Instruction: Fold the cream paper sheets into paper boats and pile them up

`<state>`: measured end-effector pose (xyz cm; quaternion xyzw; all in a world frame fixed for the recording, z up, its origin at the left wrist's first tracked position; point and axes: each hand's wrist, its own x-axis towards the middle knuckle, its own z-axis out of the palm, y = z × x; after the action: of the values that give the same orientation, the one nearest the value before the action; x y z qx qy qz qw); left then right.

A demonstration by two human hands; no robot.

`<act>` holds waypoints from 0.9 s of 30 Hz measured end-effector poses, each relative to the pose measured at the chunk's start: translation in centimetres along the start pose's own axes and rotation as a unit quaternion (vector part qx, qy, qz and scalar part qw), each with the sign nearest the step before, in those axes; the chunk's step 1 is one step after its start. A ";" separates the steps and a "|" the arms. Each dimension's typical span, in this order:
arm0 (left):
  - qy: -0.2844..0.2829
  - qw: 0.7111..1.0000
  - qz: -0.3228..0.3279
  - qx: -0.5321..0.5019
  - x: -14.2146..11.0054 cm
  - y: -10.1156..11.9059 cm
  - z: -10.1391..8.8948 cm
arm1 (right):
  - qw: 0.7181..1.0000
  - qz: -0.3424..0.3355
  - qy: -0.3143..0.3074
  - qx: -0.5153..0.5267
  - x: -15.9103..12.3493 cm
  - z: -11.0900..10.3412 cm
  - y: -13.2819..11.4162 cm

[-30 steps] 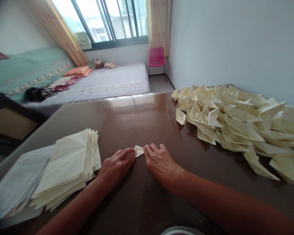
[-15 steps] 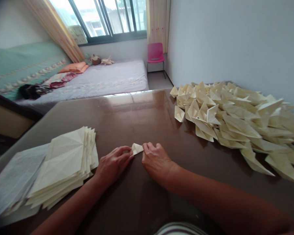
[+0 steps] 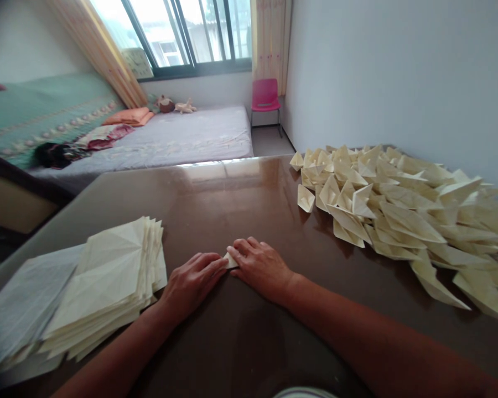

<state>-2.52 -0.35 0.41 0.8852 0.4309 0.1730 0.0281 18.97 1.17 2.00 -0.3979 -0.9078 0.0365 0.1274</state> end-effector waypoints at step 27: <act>0.025 0.925 -0.121 -0.359 0.6 2.0 -0.7 | 0.900 0.114 0.024 0.419 0.0 0.4 -0.1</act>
<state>-0.95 -1.21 1.66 0.7522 0.4442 0.3337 0.3544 18.78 1.08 1.62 -0.4089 -0.7539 0.4184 0.2989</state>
